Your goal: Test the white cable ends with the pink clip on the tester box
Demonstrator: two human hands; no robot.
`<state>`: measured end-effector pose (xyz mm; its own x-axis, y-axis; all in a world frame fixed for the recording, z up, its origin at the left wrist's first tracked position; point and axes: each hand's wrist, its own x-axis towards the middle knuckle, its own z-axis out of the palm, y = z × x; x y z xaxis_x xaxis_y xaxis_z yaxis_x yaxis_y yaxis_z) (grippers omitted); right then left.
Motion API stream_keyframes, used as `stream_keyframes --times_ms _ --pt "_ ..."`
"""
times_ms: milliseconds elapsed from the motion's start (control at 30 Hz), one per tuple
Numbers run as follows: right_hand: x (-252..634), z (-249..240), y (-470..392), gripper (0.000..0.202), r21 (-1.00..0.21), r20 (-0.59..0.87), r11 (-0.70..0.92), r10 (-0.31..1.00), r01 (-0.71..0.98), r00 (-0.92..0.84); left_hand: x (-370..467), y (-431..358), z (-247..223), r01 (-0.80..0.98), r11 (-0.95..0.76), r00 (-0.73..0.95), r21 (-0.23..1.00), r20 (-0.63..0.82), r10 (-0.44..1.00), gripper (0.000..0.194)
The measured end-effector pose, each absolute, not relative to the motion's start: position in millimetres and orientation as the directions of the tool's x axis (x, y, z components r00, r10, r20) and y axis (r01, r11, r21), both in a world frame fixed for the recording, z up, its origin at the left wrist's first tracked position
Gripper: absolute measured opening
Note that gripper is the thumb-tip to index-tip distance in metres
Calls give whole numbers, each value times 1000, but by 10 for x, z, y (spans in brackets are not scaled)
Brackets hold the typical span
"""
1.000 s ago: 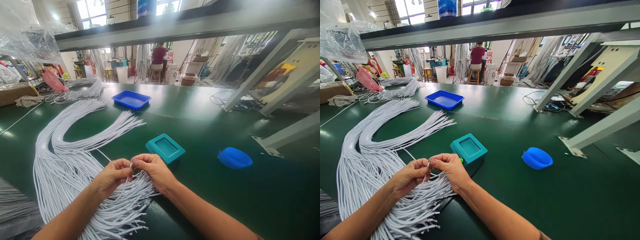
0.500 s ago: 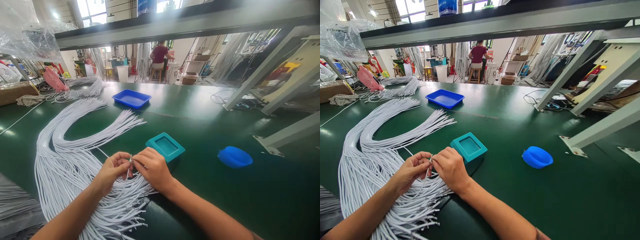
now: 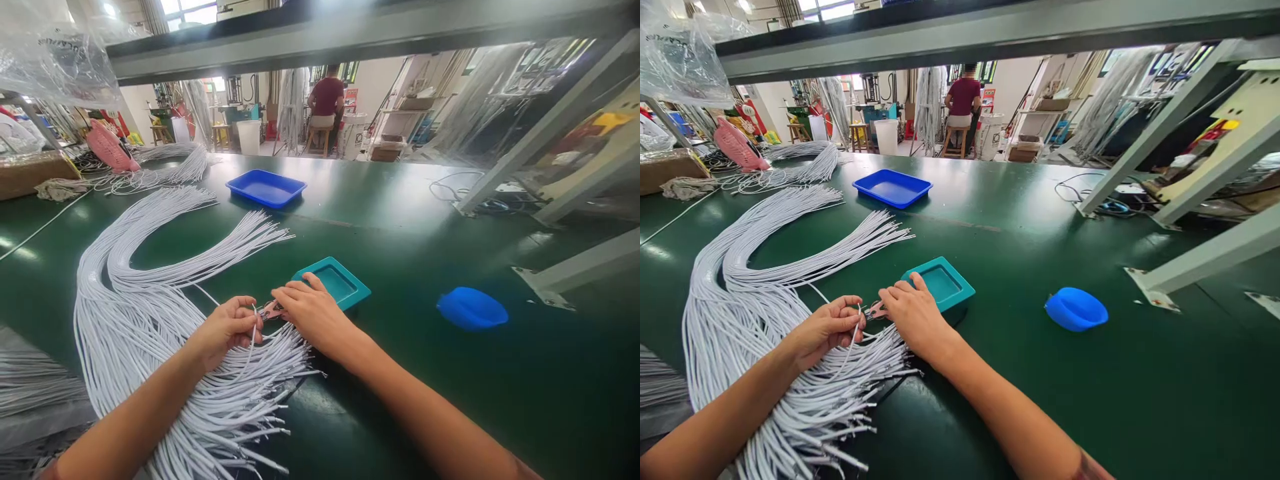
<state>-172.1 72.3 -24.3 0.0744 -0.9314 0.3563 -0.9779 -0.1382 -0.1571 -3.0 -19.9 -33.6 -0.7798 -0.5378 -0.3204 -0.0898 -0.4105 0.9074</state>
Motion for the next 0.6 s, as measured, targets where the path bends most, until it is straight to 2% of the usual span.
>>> stream_keyframes --times_ms 100,400,600 --pt "-1738 -279 714 21 -56 273 -173 -950 -983 152 -38 -225 -365 -132 -477 -759 869 -398 -515 34" --pt "-1750 -317 670 23 113 269 -264 -920 -958 285 -97 -181 -330 -206 -538 -705 817 -506 -497 30" --pt "-1771 -319 668 24 112 252 -295 -915 -949 314 -107 -233 -413 -243 -517 -725 821 -508 -466 24"
